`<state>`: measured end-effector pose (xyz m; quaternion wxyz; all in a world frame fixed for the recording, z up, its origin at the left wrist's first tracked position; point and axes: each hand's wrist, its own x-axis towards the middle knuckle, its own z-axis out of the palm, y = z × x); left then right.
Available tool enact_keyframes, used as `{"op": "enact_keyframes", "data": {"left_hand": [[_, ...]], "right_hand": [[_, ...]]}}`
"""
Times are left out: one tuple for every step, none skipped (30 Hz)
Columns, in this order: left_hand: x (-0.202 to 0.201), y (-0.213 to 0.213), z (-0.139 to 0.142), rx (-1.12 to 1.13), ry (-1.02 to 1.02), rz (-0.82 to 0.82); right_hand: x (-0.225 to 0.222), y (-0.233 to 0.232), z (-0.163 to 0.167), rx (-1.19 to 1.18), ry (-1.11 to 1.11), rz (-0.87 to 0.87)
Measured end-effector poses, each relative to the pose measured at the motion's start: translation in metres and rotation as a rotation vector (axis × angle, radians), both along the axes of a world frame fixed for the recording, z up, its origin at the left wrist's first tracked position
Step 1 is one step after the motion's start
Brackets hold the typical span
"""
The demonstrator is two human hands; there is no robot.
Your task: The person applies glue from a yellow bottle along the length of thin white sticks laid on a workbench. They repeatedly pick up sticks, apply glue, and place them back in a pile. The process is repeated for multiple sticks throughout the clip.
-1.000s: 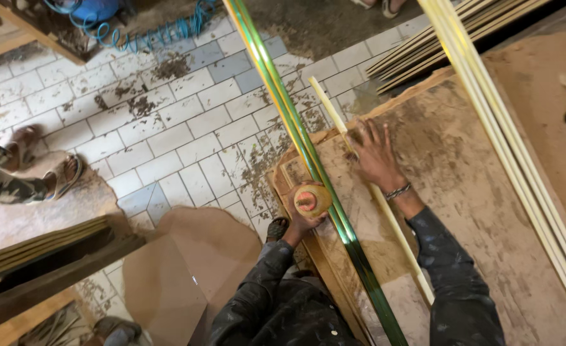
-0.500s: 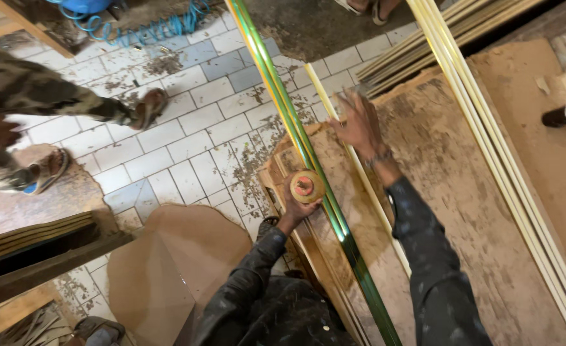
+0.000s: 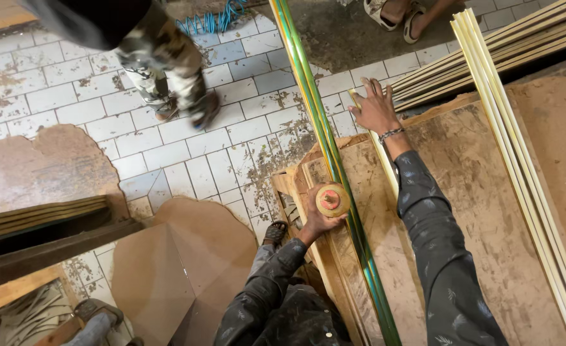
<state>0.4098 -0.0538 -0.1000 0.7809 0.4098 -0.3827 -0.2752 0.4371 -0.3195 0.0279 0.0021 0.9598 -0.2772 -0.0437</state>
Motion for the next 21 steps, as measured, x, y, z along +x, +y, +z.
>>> {"op": "enact_keyframes", "data": {"left_hand": [[0.000, 0.000, 0.002, -0.012, 0.030, -0.022], [-0.001, 0.001, 0.004, -0.022, 0.061, -0.047], [-0.001, 0.000, 0.006, -0.017, 0.041, -0.009], [-0.002, 0.000, 0.009, -0.013, 0.020, 0.027], [-0.002, 0.000, 0.010, -0.011, -0.003, 0.063], [-0.003, -0.001, 0.012, -0.024, 0.001, 0.069], [-0.003, -0.002, 0.013, -0.038, 0.005, 0.073], [-0.003, -0.002, 0.012, -0.053, 0.009, 0.077], [-0.004, -0.002, 0.012, -0.012, -0.018, 0.091], [-0.004, -0.002, 0.011, 0.032, -0.046, 0.103], [-0.004, -0.002, 0.009, 0.075, -0.077, 0.110], [-0.004, -0.001, 0.008, 0.083, -0.082, 0.120], [-0.004, -0.001, 0.007, 0.088, -0.088, 0.127], [-0.005, -0.001, 0.008, 0.090, -0.095, 0.129], [-0.006, -0.001, 0.010, 0.130, -0.052, 0.112], [-0.008, -0.004, 0.013, 0.173, -0.013, 0.090], [-0.012, -0.003, 0.016, 0.220, 0.023, 0.064], [-0.021, 0.001, 0.016, 0.186, 0.039, -0.040], [-0.031, 0.002, 0.023, 0.145, 0.058, -0.145], [-0.045, -0.001, 0.032, 0.094, 0.077, -0.251], [-0.066, 0.004, 0.042, 0.072, -0.092, -0.324]], "right_hand": [[-0.007, 0.001, 0.000, 0.016, -0.002, -0.018], [-0.015, 0.004, 0.000, 0.018, -0.011, -0.027], [-0.024, 0.006, 0.001, 0.020, -0.017, -0.038], [-0.034, 0.010, 0.002, 0.022, -0.025, -0.050], [-0.043, 0.014, 0.003, 0.022, -0.047, -0.056], [-0.052, 0.018, 0.004, 0.020, -0.071, -0.063], [-0.062, 0.023, 0.006, 0.016, -0.095, -0.070], [-0.072, 0.028, 0.007, -0.001, -0.141, -0.040], [-0.083, 0.034, 0.008, -0.020, -0.188, -0.009], [-0.095, 0.042, 0.010, -0.038, -0.234, 0.018], [-0.109, 0.050, 0.011, -0.029, -0.240, -0.001], [-0.127, 0.060, 0.011, -0.020, -0.247, -0.024], [-0.146, 0.070, 0.010, -0.012, -0.255, -0.051], [-0.166, 0.082, 0.011, -0.026, -0.233, -0.087], [-0.190, 0.099, 0.010, -0.035, -0.211, -0.129], [-0.214, 0.120, 0.008, -0.043, -0.191, -0.178], [-0.241, 0.146, 0.007, -0.001, -0.283, -0.238], [-0.269, 0.178, 0.004, 0.039, -0.374, -0.300], [-0.294, 0.215, -0.001, 0.201, -0.512, -0.428], [-0.317, 0.252, -0.008, 0.350, -0.662, -0.545], [-0.339, 0.294, -0.015, 0.385, -0.779, -0.603]]}}
